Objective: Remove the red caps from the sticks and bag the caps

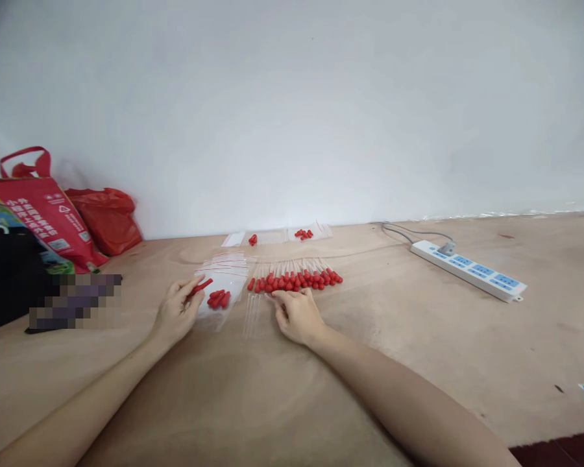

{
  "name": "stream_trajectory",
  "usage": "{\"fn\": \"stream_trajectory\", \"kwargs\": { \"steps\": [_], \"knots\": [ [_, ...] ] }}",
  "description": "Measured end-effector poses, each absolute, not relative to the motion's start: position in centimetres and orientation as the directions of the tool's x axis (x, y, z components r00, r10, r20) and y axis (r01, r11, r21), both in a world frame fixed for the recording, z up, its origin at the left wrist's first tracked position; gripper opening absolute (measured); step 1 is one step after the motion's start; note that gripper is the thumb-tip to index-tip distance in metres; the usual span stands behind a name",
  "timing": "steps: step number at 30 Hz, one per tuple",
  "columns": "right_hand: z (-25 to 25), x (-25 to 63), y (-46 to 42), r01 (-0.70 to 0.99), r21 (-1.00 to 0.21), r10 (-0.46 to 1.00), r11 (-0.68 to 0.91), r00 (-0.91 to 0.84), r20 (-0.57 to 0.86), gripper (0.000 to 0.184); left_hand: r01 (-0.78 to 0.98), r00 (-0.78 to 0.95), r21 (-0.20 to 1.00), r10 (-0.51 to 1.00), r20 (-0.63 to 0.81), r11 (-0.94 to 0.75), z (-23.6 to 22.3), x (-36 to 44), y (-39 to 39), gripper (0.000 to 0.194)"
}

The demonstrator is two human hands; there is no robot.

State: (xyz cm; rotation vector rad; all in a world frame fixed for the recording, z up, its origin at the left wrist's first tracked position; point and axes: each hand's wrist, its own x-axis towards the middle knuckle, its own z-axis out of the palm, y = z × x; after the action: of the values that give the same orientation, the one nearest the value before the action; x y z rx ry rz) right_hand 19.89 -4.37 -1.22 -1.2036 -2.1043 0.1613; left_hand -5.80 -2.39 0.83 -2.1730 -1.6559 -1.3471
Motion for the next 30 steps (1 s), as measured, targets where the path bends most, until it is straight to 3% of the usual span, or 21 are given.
{"fn": "stream_trajectory", "kwargs": {
  "steps": [4,9,14,17,22,30],
  "knots": [
    [-1.2,19.0,-4.3,0.734,-0.422,0.811,0.532,-0.297,0.504,0.017,0.836,0.027,0.418,0.789,0.614,-0.354,0.9,-5.5,-1.7,0.036],
    [-1.2,18.4,-4.5,0.779,-0.35,0.806,0.521,-0.313,0.502,0.017,0.898,0.105,0.288,0.798,0.594,-0.332,1.0,-5.2,-1.4,0.023],
    [-0.8,18.2,-4.9,0.79,-0.321,0.813,0.521,-0.346,0.468,0.02,0.804,0.371,0.15,0.682,0.63,-0.576,1.4,-3.4,-3.3,0.013],
    [-0.4,18.1,-5.4,0.789,-0.303,0.815,0.534,-0.386,0.431,0.021,0.686,0.516,0.225,0.681,0.52,-0.692,1.2,-1.9,-4.9,0.01],
    [0.3,18.1,-6.1,0.773,-0.268,0.796,0.575,-0.454,0.4,0.034,0.693,0.492,0.351,0.769,0.408,-0.63,0.5,-0.8,-5.8,0.011],
    [0.3,18.1,-6.2,0.743,-0.269,0.772,0.613,-0.491,0.404,0.052,0.697,0.475,0.397,0.799,0.369,-0.597,0.0,-1.0,-5.6,0.011]
  ]
}}
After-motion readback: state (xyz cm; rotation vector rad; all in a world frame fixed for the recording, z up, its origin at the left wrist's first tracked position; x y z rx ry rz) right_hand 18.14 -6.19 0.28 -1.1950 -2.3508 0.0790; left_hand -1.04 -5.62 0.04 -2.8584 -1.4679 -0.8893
